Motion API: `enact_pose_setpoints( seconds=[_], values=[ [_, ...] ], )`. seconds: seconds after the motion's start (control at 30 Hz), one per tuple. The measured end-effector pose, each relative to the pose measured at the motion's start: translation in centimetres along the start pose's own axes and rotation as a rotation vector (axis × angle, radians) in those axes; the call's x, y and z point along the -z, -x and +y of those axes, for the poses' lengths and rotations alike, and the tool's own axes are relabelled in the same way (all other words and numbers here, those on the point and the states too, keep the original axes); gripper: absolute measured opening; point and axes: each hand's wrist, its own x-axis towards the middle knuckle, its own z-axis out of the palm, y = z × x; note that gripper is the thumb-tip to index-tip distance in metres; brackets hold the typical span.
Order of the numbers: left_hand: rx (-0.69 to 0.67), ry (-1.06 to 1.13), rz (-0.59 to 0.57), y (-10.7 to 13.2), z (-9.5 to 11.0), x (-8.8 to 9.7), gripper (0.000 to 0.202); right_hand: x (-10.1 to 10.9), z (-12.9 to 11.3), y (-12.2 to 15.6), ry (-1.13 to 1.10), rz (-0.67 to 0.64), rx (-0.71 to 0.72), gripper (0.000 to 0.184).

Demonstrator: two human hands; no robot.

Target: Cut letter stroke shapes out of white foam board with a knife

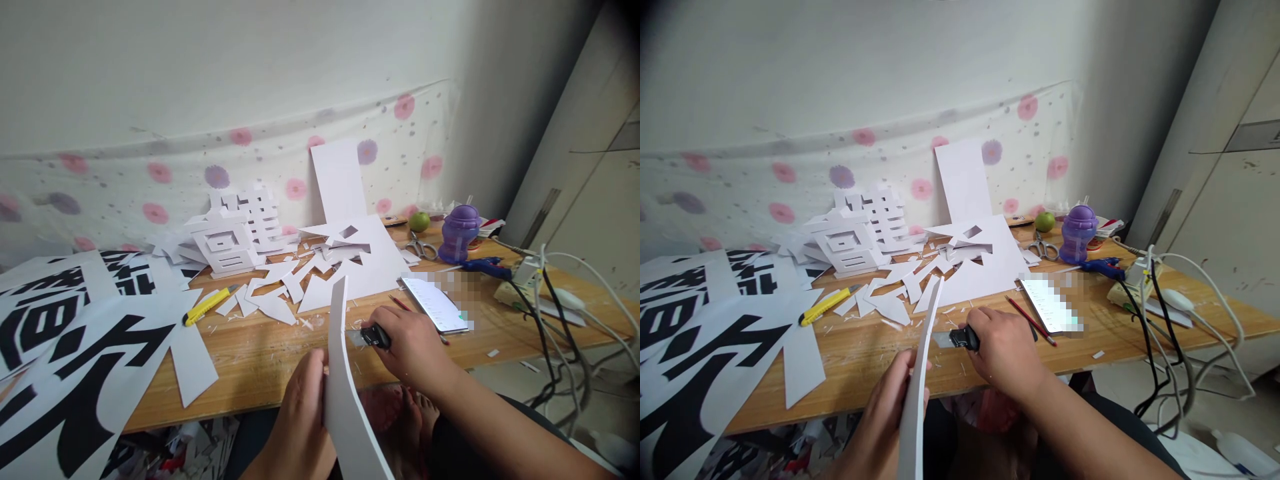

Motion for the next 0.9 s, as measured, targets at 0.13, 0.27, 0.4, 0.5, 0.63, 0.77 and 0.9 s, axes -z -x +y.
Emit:
enact_pose_setpoints(
  seconds=[0.13, 0.27, 0.4, 0.5, 0.63, 0.77, 0.9],
  values=[
    [0.046, 0.015, 0.017, -0.1, -0.1, 0.0, 0.006, -0.1, 0.3, 0.0, -0.116, 0.016, -0.078, 0.006],
    [0.073, 0.005, 0.003, -0.1, 0.0, 0.1, 0.003, -0.3, 0.0, 0.1, -0.225, -0.018, -0.124, 0.006],
    [0.034, 0.007, 0.005, 0.0, -0.3, 0.0, 0.007, -0.3, -1.1, 0.4, -0.258, -0.103, -0.080, 0.015],
    [0.000, 0.013, 0.001, 0.1, -0.8, -0.3, 0.012, -0.2, -1.5, 0.4, -0.232, -0.117, -0.072, 0.012],
    [-0.005, 0.012, -0.016, 0.3, -1.3, -0.5, 0.013, -0.2, -1.2, 0.2, -0.115, -0.059, -0.032, 0.007],
    [0.008, 0.014, -0.013, 0.5, -1.2, -0.5, 0.014, -0.3, -0.8, -0.1, 0.036, 0.055, 0.024, 0.017],
    [0.001, 0.000, -0.046, 0.9, -1.2, -0.5, 0.020, -0.2, 0.1, -0.3, 0.031, 0.098, -0.074, 0.010]
  ],
)
